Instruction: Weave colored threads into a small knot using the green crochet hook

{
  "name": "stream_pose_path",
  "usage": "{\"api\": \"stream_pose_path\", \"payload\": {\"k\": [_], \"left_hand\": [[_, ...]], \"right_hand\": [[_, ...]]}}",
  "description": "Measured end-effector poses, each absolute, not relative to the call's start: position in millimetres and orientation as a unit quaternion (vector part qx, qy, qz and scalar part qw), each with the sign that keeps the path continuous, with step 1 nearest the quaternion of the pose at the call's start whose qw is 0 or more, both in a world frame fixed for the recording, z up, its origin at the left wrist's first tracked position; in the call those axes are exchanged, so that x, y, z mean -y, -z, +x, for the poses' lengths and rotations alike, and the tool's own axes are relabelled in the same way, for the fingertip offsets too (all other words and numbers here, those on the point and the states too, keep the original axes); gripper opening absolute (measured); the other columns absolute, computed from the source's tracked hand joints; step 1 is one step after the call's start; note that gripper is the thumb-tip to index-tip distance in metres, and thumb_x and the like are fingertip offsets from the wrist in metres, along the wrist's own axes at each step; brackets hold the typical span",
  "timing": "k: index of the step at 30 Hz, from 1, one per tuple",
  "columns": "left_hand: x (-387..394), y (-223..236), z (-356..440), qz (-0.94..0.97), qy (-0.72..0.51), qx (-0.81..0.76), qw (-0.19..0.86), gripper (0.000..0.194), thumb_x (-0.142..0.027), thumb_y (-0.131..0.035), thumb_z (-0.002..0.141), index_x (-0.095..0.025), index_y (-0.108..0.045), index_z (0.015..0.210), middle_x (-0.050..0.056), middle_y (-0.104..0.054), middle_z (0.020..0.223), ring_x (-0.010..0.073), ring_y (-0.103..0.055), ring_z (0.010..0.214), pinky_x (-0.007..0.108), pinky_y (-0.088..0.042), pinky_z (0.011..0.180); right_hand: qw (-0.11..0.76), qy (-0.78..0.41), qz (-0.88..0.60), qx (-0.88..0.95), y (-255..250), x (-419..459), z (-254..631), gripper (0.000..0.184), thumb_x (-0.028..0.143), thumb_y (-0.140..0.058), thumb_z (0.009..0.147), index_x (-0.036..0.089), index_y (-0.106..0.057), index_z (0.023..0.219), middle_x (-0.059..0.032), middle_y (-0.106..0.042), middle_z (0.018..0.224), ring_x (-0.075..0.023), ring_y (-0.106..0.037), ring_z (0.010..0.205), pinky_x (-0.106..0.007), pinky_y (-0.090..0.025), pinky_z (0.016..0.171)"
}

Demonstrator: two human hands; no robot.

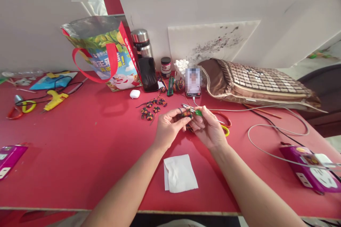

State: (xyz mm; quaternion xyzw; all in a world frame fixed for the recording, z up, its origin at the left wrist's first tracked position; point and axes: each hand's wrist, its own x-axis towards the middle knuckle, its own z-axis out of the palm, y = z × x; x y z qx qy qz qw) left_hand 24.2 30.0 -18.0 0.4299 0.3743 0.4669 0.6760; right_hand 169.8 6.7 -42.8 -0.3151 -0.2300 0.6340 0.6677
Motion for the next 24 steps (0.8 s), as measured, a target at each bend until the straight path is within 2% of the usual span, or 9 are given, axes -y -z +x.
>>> {"api": "stream_pose_path", "payload": {"k": [2, 6, 8, 14, 18, 24], "left_hand": [[-29.3, 16.4, 24.3, 0.426, -0.473, -0.387, 0.667, 0.032, -0.025, -0.095, 0.067, -0.02, -0.09, 0.098, 0.004, -0.081, 0.083, 0.0088, -0.055, 0.057, 0.026, -0.047, 0.057], [-29.8, 15.0, 25.3, 0.41, -0.488, -0.394, 0.662, 0.031, -0.022, -0.095, 0.064, -0.021, -0.09, 0.095, 0.005, -0.083, 0.089, 0.0161, -0.068, 0.076, 0.026, -0.053, 0.066], [-30.6, 14.2, 25.5, 0.399, -0.489, -0.395, 0.668, 0.03, -0.02, -0.095, 0.063, -0.021, -0.09, 0.093, 0.006, -0.083, 0.088, 0.017, -0.07, 0.078, 0.026, -0.053, 0.065], [-31.2, 9.3, 24.8, 0.377, -0.465, -0.389, 0.7, 0.035, -0.016, -0.095, 0.058, -0.02, -0.09, 0.093, 0.004, -0.081, 0.081, 0.0125, -0.063, 0.066, 0.023, -0.045, 0.056], [-30.7, 9.4, 24.3, 0.374, -0.449, -0.379, 0.718, 0.039, -0.015, -0.096, 0.056, -0.02, -0.09, 0.095, 0.002, -0.077, 0.075, 0.0083, -0.054, 0.058, 0.022, -0.038, 0.051], [-31.4, 16.0, 26.0, 0.382, -0.459, -0.378, 0.708, 0.035, -0.032, -0.097, 0.066, -0.02, -0.091, 0.098, -0.001, -0.068, 0.067, 0.0042, -0.038, 0.05, 0.023, -0.028, 0.048]], "right_hand": [[0.668, -0.633, -0.317, 0.229, 42.6, -6.7, 169.9, 0.03, 0.049, -0.092, 0.082, 0.022, -0.081, 0.087, 0.0084, -0.036, 0.057, -0.0086, -0.021, 0.05, -0.023, -0.028, 0.044], [0.668, -0.631, -0.318, 0.232, 42.1, -7.0, 170.1, 0.029, 0.049, -0.089, 0.084, 0.022, -0.08, 0.088, 0.0092, -0.03, 0.058, -0.0095, -0.02, 0.05, -0.024, -0.028, 0.044], [0.67, -0.633, -0.315, 0.225, 41.5, -7.2, 169.7, 0.03, 0.049, -0.091, 0.083, 0.022, -0.08, 0.088, 0.0095, -0.03, 0.058, -0.0091, -0.018, 0.05, -0.023, -0.027, 0.044], [0.672, -0.639, -0.309, 0.21, 40.2, -6.2, 165.4, 0.033, 0.048, -0.097, 0.076, 0.02, -0.081, 0.083, 0.01, -0.032, 0.056, -0.0071, -0.015, 0.051, -0.021, -0.022, 0.045], [0.673, -0.625, -0.327, 0.223, 40.2, -4.3, 161.7, 0.035, 0.05, -0.094, 0.079, 0.02, -0.079, 0.086, 0.0092, -0.035, 0.057, -0.0072, -0.018, 0.05, -0.022, -0.023, 0.044], [0.677, -0.609, -0.336, 0.239, 37.6, -2.8, 161.7, 0.035, 0.051, -0.092, 0.081, 0.02, -0.079, 0.088, 0.0087, -0.037, 0.059, -0.0072, -0.021, 0.05, -0.023, -0.024, 0.046]]}}
